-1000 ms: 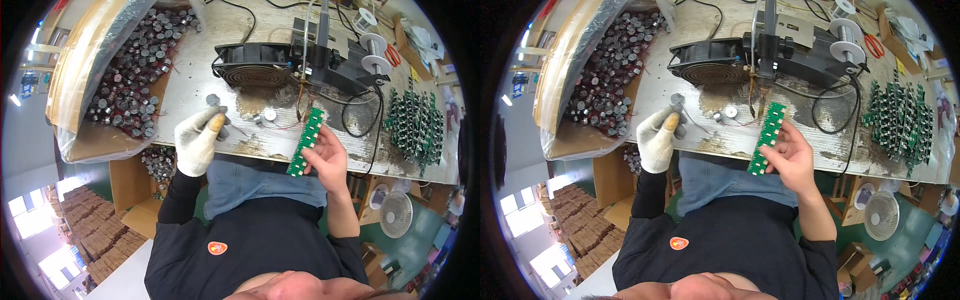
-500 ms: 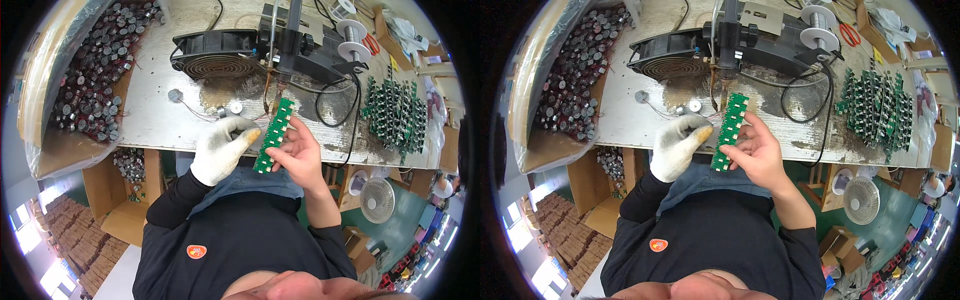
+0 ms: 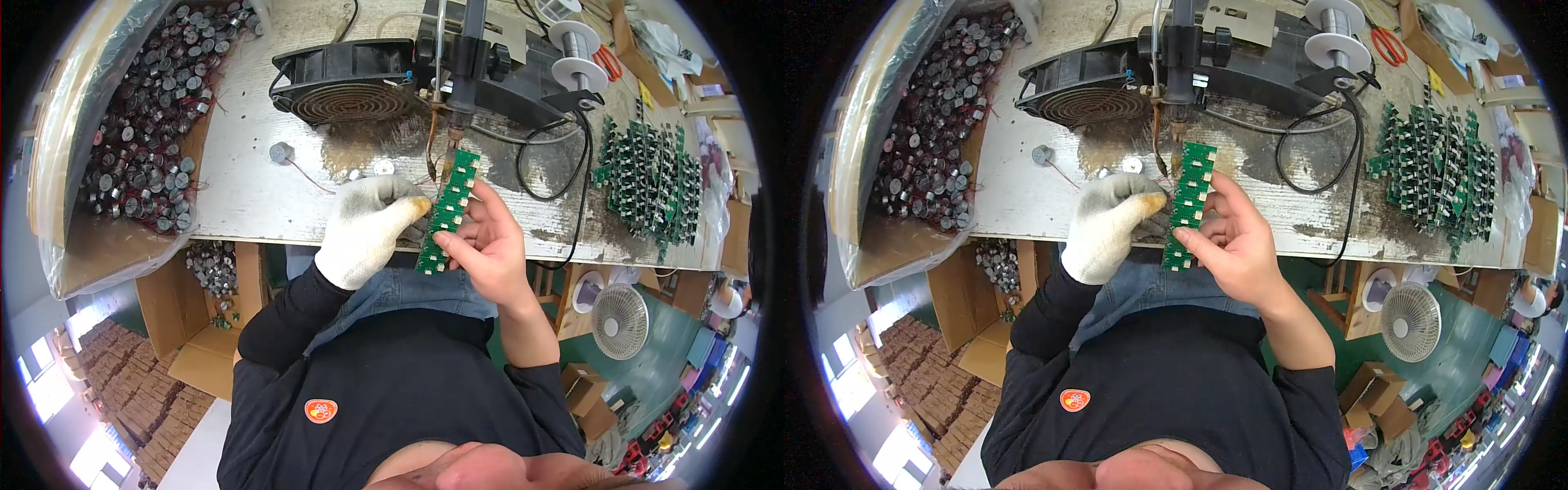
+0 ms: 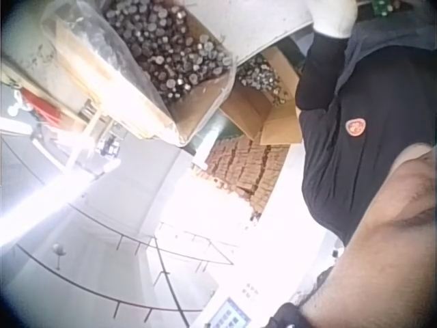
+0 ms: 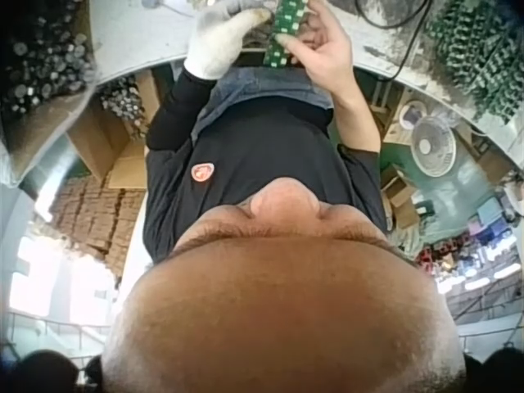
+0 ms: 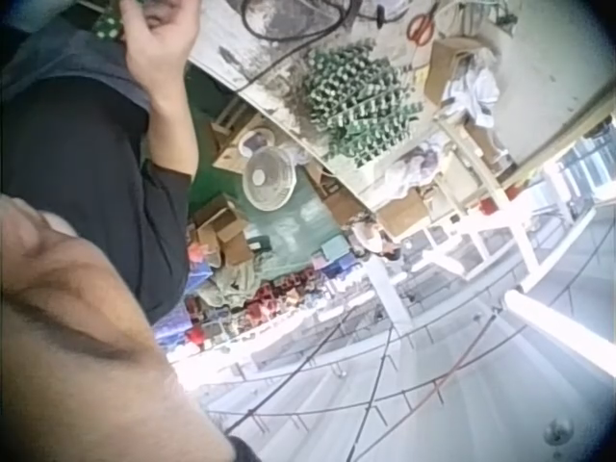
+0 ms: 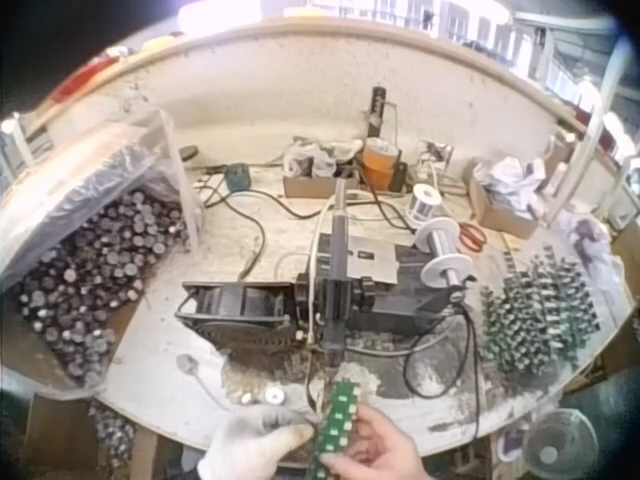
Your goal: The person solders electronic components and LEDs onto a green printed circuit board with a soldering iron and solder wire, using a fume extractor fan at a factory workbench.
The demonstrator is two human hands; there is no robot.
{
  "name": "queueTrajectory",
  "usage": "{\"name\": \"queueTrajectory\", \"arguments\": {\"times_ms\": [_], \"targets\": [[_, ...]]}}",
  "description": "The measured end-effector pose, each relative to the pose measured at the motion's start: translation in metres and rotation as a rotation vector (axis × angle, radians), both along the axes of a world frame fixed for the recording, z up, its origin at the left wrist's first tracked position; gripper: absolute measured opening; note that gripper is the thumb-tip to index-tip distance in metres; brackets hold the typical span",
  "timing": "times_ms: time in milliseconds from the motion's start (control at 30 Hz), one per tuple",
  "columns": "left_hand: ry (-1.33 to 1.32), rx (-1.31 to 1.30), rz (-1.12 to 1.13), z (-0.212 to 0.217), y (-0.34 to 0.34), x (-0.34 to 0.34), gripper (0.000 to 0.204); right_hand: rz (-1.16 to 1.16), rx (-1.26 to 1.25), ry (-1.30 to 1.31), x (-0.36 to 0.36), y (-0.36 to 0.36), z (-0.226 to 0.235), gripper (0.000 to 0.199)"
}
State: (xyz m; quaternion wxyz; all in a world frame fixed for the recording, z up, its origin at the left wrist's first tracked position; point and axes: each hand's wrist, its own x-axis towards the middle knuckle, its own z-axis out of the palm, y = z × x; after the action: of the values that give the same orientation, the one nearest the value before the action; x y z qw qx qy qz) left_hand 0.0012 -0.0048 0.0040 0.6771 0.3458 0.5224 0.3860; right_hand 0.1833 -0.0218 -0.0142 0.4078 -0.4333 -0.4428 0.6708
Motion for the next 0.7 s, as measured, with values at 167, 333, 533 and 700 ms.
{"name": "queueTrajectory", "arguments": {"times_ms": [167,333,533,700], "targets": [[-0.048,-0.03,0.022,0.001,0.003,0.0,0.015,-0.031,0.012,0.027,-0.003,0.001,0.002,0.066],[-0.024,-0.009,0.027,-0.004,0.004,0.0,0.015,-0.038,0.019,0.035,-0.004,0.003,0.002,0.065],[0.027,0.02,0.012,0.001,0.007,-0.001,0.016,-0.053,0.028,0.027,-0.005,0.004,0.006,0.065],[-0.008,0.022,0.039,0.002,0.006,0.0,0.015,-0.05,0.043,0.03,-0.005,0.005,0.007,0.064]]}}
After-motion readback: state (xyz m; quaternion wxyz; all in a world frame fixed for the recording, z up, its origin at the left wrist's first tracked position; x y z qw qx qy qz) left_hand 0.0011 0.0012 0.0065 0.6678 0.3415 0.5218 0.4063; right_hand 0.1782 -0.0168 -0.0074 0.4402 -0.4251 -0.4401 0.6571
